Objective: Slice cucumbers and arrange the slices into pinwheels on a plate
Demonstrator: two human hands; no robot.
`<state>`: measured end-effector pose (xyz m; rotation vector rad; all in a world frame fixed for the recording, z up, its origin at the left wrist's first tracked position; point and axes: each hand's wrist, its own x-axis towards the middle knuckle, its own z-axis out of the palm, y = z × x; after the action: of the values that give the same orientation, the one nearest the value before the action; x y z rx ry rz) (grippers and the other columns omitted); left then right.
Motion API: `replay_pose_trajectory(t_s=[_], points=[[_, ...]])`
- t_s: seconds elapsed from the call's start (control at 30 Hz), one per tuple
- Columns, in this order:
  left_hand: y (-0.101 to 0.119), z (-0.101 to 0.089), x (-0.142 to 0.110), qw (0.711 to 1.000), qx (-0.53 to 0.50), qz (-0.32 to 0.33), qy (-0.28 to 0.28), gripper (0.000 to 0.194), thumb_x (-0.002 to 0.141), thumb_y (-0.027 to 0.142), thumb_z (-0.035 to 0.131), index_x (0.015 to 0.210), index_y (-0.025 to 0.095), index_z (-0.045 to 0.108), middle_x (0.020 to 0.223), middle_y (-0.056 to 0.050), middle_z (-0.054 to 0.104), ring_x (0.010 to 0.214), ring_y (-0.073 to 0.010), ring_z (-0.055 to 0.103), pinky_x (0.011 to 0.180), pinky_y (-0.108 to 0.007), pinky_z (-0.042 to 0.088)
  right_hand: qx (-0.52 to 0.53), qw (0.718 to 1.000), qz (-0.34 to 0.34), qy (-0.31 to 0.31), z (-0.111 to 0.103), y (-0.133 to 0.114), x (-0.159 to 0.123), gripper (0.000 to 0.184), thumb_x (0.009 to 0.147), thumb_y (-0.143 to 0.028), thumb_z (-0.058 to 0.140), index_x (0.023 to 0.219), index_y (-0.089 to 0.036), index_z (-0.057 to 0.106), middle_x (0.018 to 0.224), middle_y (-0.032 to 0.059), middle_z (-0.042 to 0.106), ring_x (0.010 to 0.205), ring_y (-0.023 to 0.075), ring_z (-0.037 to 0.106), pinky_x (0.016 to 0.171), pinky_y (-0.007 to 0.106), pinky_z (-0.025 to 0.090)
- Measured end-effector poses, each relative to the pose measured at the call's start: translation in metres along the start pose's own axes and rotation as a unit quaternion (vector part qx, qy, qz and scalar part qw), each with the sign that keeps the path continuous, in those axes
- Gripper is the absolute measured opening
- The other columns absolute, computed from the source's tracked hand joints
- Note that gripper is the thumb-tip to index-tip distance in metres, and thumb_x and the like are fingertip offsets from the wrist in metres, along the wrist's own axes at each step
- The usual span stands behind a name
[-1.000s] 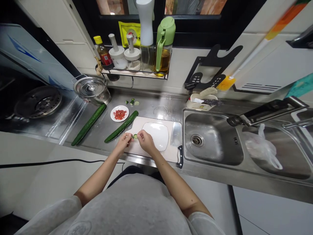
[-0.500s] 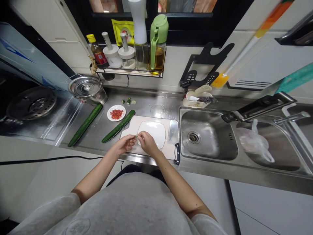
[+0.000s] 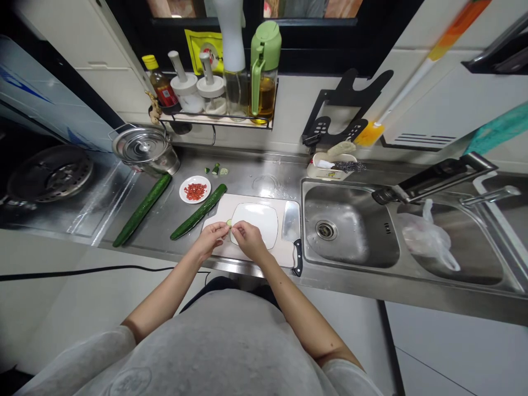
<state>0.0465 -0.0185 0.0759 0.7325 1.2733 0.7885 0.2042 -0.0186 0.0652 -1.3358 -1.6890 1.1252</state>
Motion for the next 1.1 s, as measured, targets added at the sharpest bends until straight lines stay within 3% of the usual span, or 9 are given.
replay_pose_trajectory(t_s=[0.2, 0.43, 0.57, 0.8, 1.1], points=[[-0.012, 0.012, 0.021, 1.000, -0.002, 0.007, 0.011, 0.043, 0.058, 0.050, 0.076, 0.080, 0.017, 0.060, 0.064, 0.003, 0.052, 0.051, -0.0041, 0.041, 0.043, -0.015, 0.025, 0.006, 0.999, 0.040, -0.007, -0.008, 0.020, 0.003, 0.022, 0.085, -0.037, 0.050, 0.085, -0.019, 0.061, 0.073, 0.0009, 0.064, 0.065, 0.0130, 0.056, 0.062, 0.024, 0.043], [-0.024, 0.048, 0.082, 0.999, 0.025, -0.028, 0.022, 0.037, 0.061, 0.045, 0.075, 0.076, 0.015, 0.059, 0.058, 0.004, 0.053, 0.042, -0.0026, 0.036, 0.040, -0.017, 0.019, -0.085, 0.993, 0.079, 0.001, -0.030, 0.070, 0.029, 0.018, 0.083, -0.028, 0.048, 0.084, -0.018, 0.063, 0.066, -0.0016, 0.061, 0.064, 0.0129, 0.054, 0.063, 0.023, 0.041], [-0.023, 0.059, 0.110, 0.998, 0.043, -0.043, 0.029, 0.030, 0.066, 0.039, 0.074, 0.075, 0.015, 0.059, 0.054, 0.004, 0.053, 0.039, -0.0025, 0.036, 0.039, -0.017, 0.018, -0.122, 0.987, 0.102, -0.007, -0.037, 0.088, 0.048, 0.017, 0.082, -0.021, 0.047, 0.083, -0.018, 0.063, 0.064, -0.0012, 0.062, 0.064, 0.0128, 0.055, 0.064, 0.021, 0.040], [-0.025, 0.064, 0.134, 0.995, 0.077, -0.048, 0.042, 0.026, 0.069, 0.037, 0.072, 0.073, 0.015, 0.058, 0.051, 0.004, 0.054, 0.037, -0.0032, 0.037, 0.039, -0.018, 0.020, -0.169, 0.976, 0.137, 0.005, -0.038, 0.098, 0.065, 0.018, 0.082, -0.016, 0.046, 0.082, -0.018, 0.064, 0.068, -0.0002, 0.064, 0.066, 0.0128, 0.055, 0.064, 0.021, 0.038], [-0.027, 0.064, 0.144, 0.984, 0.158, -0.038, 0.073, 0.020, 0.073, 0.033, 0.070, 0.076, 0.016, 0.060, 0.053, 0.003, 0.059, 0.040, -0.0060, 0.047, 0.046, -0.019, 0.032, -0.213, 0.964, 0.160, 0.024, -0.034, 0.099, 0.071, 0.016, 0.087, -0.020, 0.047, 0.085, -0.017, 0.063, 0.077, 0.0051, 0.066, 0.071, 0.0153, 0.057, 0.063, 0.022, 0.035]])
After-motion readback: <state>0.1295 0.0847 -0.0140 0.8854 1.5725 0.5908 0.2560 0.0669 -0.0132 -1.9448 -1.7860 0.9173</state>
